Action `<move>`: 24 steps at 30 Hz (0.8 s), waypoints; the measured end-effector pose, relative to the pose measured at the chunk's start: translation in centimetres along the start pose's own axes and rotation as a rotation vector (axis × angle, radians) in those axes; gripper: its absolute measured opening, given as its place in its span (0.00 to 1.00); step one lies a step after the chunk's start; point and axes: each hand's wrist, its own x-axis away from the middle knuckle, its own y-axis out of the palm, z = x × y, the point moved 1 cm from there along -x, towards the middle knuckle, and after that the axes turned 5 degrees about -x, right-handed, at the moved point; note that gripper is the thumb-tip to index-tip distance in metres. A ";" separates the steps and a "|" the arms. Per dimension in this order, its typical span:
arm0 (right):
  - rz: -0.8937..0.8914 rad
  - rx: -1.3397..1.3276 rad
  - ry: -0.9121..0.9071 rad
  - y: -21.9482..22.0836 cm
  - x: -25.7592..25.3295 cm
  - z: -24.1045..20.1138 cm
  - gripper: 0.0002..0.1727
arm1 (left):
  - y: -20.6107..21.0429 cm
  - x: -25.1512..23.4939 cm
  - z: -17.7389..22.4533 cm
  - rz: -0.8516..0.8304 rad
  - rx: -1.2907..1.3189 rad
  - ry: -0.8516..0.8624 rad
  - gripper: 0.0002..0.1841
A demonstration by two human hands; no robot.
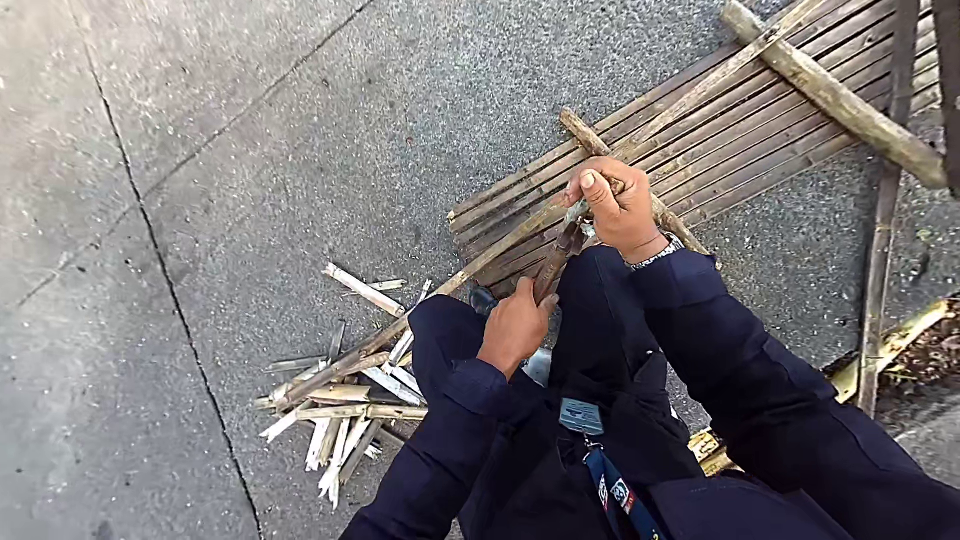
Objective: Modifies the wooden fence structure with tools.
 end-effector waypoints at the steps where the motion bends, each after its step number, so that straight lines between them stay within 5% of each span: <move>1: 0.002 -0.023 -0.014 0.1 0.0 0.2 0.19 | 0.3 0.0 0.0 0.016 0.033 -0.003 0.30; 8: 0.018 -0.073 -0.028 0.3 -0.2 1.1 0.16 | 0.8 -1.4 -1.0 0.068 0.028 0.005 0.33; 15: 0.105 -0.057 -0.005 1.5 -2.0 1.3 0.15 | -3.6 1.2 -0.9 0.109 -0.007 0.061 0.29; 19: 0.079 -0.076 -0.010 0.7 -1.6 1.9 0.15 | -0.4 -1.4 -0.9 0.151 0.000 0.057 0.28; 24: 0.117 -0.044 -0.005 0.3 -2.6 1.7 0.16 | -4.0 0.2 -0.1 0.093 0.008 0.088 0.29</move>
